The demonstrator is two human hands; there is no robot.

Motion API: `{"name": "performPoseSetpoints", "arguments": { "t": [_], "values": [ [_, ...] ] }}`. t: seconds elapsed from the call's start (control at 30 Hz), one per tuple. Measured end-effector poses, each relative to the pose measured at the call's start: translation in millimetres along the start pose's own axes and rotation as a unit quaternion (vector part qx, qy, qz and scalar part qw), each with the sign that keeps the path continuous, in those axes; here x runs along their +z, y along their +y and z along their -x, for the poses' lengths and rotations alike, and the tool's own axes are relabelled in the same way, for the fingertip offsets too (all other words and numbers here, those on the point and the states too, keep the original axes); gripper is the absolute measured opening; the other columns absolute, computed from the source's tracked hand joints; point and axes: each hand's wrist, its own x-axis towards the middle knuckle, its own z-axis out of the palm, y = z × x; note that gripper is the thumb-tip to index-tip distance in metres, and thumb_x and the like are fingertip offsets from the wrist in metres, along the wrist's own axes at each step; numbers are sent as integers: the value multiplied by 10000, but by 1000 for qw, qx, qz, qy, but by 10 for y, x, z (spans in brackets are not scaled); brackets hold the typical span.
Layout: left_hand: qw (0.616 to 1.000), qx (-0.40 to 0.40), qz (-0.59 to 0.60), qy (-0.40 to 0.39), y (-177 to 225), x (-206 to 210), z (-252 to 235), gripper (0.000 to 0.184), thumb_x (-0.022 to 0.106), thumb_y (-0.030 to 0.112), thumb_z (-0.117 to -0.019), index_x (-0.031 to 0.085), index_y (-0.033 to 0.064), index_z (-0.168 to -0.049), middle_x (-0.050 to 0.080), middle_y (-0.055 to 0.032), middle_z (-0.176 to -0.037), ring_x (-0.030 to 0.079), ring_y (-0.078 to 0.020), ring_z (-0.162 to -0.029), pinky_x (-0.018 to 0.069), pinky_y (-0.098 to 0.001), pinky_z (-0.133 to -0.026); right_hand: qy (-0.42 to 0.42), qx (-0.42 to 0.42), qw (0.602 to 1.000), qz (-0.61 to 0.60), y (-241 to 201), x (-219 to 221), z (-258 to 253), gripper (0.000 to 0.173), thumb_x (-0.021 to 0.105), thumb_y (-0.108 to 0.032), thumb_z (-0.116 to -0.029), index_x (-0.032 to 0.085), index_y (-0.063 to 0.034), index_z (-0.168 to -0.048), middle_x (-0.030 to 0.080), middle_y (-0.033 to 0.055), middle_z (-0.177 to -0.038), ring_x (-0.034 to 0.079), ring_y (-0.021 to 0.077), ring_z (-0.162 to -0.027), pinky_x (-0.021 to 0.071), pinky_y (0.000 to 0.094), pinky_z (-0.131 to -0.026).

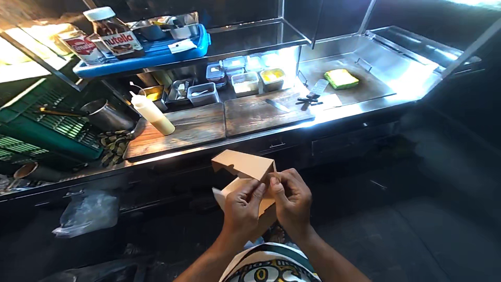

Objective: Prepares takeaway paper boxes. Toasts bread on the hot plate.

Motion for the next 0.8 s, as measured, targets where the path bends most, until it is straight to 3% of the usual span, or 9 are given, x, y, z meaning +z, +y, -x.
{"name": "performPoseSetpoints", "arguments": {
  "t": [0.1,0.2,0.37,0.43,0.53,0.57,0.63,0.7,0.8],
  "values": [
    [971,-113,212,22,54,11,-45,70,703,3,-923,737,-22,-979,722,-169,-926,725,-238,-834,632,-423,-852,-8,-31,997,70,51,-71,24,119,665,-180,-952,759,-108,-963,655,-31,-896,629,47,-767,569,212,-645],
    [944,-164,287,13,104,-32,-123,66,710,-69,-887,695,-35,-942,710,-184,-901,726,-237,-806,637,-429,-830,-14,-37,993,107,43,-107,-4,96,686,-166,-932,757,-101,-941,645,-35,-869,615,40,-746,555,199,-633],
    [954,-162,252,-2,118,-26,-197,54,699,-31,-917,689,-43,-969,714,-192,-896,736,-248,-804,637,-425,-837,-16,-11,998,63,0,-65,-106,73,686,-134,-932,742,-88,-917,645,-28,-853,627,50,-721,571,201,-614],
    [971,-137,198,-5,83,-46,-247,62,719,-8,-912,708,-33,-968,717,-180,-892,729,-253,-811,636,-423,-839,-67,5,990,123,-13,-95,-221,106,671,-168,-948,750,-99,-934,646,-35,-850,619,46,-720,561,206,-618],
    [988,-116,100,0,26,-90,-306,66,689,50,-959,744,15,-967,742,-134,-892,729,-231,-818,632,-370,-806,-148,7,955,257,-52,-66,-369,185,636,-256,-982,778,-140,-1003,656,-33,-887,647,94,-813,579,308,-689],
    [985,-123,118,8,-5,-108,-342,99,646,48,-976,738,12,-991,735,-135,-916,719,-229,-840,620,-364,-816,-162,15,956,245,-52,-41,-423,205,627,-274,-994,781,-148,-1044,665,-37,-914,653,89,-831,583,308,-702],
    [959,-165,226,38,-52,-153,-455,131,587,36,-990,675,-17,-1071,697,-151,-955,680,-212,-835,595,-346,-798,-174,63,977,106,0,21,-529,214,651,-268,-1002,769,-139,-1126,692,-37,-968,659,74,-815,592,263,-693],
    [918,-202,337,53,-101,-206,-615,176,568,-18,-976,551,2,-1150,665,-148,-950,664,-182,-770,590,-327,-727,-161,136,976,-57,64,143,-630,151,700,-188,-979,784,-100,-1068,736,27,-947,685,136,-780,606,294,-685],
    [896,-187,401,26,-255,-342,-897,113,607,-42,-947,616,-4,-1054,682,-156,-899,673,-180,-744,595,-337,-727,-190,135,967,-104,185,396,-838,115,704,-142,-968,782,-66,-1003,717,53,-916,690,151,-798,613,292,-708]
  ]
}}
